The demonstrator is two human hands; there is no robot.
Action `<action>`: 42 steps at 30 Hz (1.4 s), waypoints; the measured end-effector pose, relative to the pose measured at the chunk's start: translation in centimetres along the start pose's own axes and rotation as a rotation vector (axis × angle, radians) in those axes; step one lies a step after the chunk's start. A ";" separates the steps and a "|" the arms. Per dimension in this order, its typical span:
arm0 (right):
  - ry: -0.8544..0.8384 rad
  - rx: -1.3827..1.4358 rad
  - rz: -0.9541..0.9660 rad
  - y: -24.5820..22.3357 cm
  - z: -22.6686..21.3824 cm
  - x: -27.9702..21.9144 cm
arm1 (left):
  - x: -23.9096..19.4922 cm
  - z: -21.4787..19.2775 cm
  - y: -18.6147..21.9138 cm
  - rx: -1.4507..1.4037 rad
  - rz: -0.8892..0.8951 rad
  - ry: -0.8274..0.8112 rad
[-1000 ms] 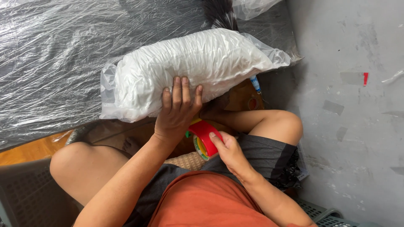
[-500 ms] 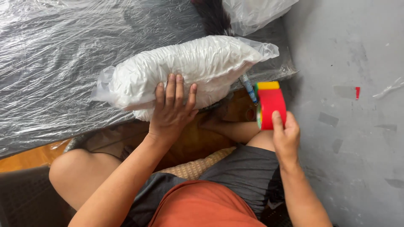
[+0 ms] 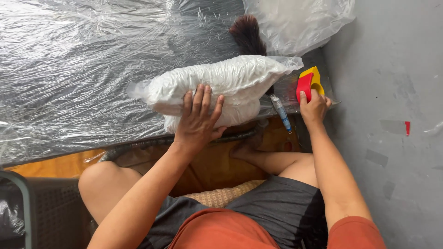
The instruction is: The person compresses a white plastic bag filled with material, ties it, and secures it with tape. Then the person places the white bag into a black plastic bag and adjusts the black bag around it.
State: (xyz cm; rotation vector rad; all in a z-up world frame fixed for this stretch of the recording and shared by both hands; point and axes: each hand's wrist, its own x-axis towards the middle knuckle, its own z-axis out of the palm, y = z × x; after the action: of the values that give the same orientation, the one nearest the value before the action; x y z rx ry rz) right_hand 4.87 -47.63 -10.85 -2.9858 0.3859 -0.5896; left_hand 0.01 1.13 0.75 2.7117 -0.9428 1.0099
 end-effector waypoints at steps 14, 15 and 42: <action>0.391 0.345 -0.539 -18.1 -20.7 -1.3 | 0.7 -0.1 -0.4 -0.048 -0.007 -0.033; 0.337 0.391 -0.735 -21.0 -22.9 -2.3 | 0.6 -0.1 -0.3 -0.058 -0.005 -0.034; 0.011 0.154 -0.833 -30.1 -17.3 0.3 | 2.6 -1.5 -3.2 -0.077 -0.025 -0.123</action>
State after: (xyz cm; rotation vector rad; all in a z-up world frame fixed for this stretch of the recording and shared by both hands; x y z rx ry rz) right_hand 5.48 -19.02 8.89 -2.8823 -0.9038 -0.6321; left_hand 2.54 2.83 3.92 2.7403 -0.9436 0.7925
